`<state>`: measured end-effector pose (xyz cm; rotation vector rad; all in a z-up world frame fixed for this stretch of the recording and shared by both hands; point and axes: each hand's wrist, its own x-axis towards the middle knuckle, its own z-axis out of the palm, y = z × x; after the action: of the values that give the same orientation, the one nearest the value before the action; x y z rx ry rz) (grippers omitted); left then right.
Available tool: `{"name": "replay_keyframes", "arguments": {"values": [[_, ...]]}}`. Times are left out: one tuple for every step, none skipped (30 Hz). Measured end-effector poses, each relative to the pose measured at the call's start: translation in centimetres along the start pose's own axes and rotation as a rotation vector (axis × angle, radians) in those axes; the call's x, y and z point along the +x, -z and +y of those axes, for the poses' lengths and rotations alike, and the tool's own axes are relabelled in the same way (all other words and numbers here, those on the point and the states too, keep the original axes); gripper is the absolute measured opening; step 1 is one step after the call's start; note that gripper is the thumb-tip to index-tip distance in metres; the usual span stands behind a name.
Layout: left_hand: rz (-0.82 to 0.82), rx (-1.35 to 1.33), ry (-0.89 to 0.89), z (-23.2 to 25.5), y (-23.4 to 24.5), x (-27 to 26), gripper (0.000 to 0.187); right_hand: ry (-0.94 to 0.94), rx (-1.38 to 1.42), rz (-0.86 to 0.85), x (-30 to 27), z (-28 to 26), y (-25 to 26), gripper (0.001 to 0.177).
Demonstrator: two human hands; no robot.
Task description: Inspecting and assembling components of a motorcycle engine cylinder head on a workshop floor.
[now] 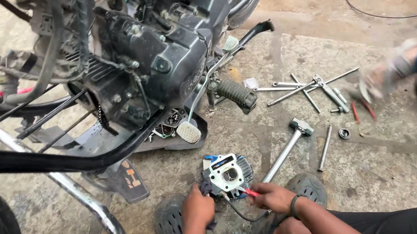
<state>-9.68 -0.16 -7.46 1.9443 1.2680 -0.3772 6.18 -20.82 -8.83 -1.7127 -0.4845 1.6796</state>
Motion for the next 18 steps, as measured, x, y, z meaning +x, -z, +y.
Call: {"name": "replay_keyframes", "arguments": {"values": [[0.01, -0.047, 0.019, -0.4, 0.1, 0.3, 0.053, 0.042, -0.122, 0.09, -0.8, -1.9, -1.1, 0.025], [0.018, -0.093, 0.033, -0.5, 0.2, 0.6, 0.053, 0.084, -0.244, 0.184, -1.6, -3.8, -1.9, 0.031], [0.017, -0.096, 0.034, 2.2, 2.9, -2.1, 0.053, 0.083, -0.247, 0.183, -2.5, -6.0, -3.0, 0.031], [0.005, -0.092, 0.141, 4.9, 5.7, -4.8, 0.056, 0.065, -0.353, 0.293, -3.5, -8.1, -4.3, 0.033], [-0.006, -0.088, 0.248, 7.6, 8.5, -7.4, 0.058, 0.046, -0.459, 0.403, -4.4, -10.3, -5.5, 0.036], [-0.008, -0.087, 0.251, 7.8, 8.8, -7.6, 0.058, 0.044, -0.458, 0.401, -3.7, -9.5, -5.5, 0.036], [-0.008, -0.033, 0.286, 8.0, 9.1, -7.8, 0.06, 0.123, -0.446, 0.519, -2.9, -8.7, -5.6, 0.032], [-0.011, 0.02, 0.321, 8.2, 9.2, -8.1, 0.064, 0.199, -0.433, 0.637, -2.3, -7.7, -5.7, 0.029], [-0.016, 0.02, 0.324, 7.2, 7.8, -7.3, 0.064, 0.193, -0.433, 0.635, -1.9, -7.1, -5.7, 0.029], [0.035, 0.065, 0.25, 6.1, 6.5, -6.5, 0.051, 0.271, -0.471, 0.708, -1.5, -6.6, -5.6, 0.026], [0.089, 0.111, 0.177, 5.1, 5.2, -5.7, 0.04, 0.35, -0.509, 0.78, -1.0, -6.1, -5.6, 0.025], [0.09, 0.11, 0.182, 5.0, 4.7, -5.5, 0.04, 0.351, -0.509, 0.775, -0.9, -6.7, -5.8, 0.025], [0.144, 0.102, 0.133, 5.0, 4.2, -5.2, 0.04, 0.348, -0.535, 0.806, -0.8, -7.2, -6.0, 0.027], [0.194, 0.096, 0.084, 4.8, 3.5, -5.1, 0.052, 0.341, -0.559, 0.836, -0.8, -7.6, -6.4, 0.031], [0.192, 0.098, 0.091, 5.0, 3.2, -5.2, 0.052, 0.339, -0.557, 0.829, -0.8, -7.9, -6.5, 0.031], [0.193, 0.126, 0.043, 5.1, 2.9, -5.3, 0.064, 0.323, -0.586, 0.851, -0.7, -8.3, -6.7, 0.028], [0.194, 0.154, -0.004, 5.2, 2.6, -5.3, 0.078, 0.307, -0.615, 0.872, -0.6, -8.7, -6.8, 0.025], [0.191, 0.154, 0.003, 5.7, 2.8, -5.6, 0.078, 0.304, -0.615, 0.865, -0.7, -9.0, -6.8, 0.025]]}}
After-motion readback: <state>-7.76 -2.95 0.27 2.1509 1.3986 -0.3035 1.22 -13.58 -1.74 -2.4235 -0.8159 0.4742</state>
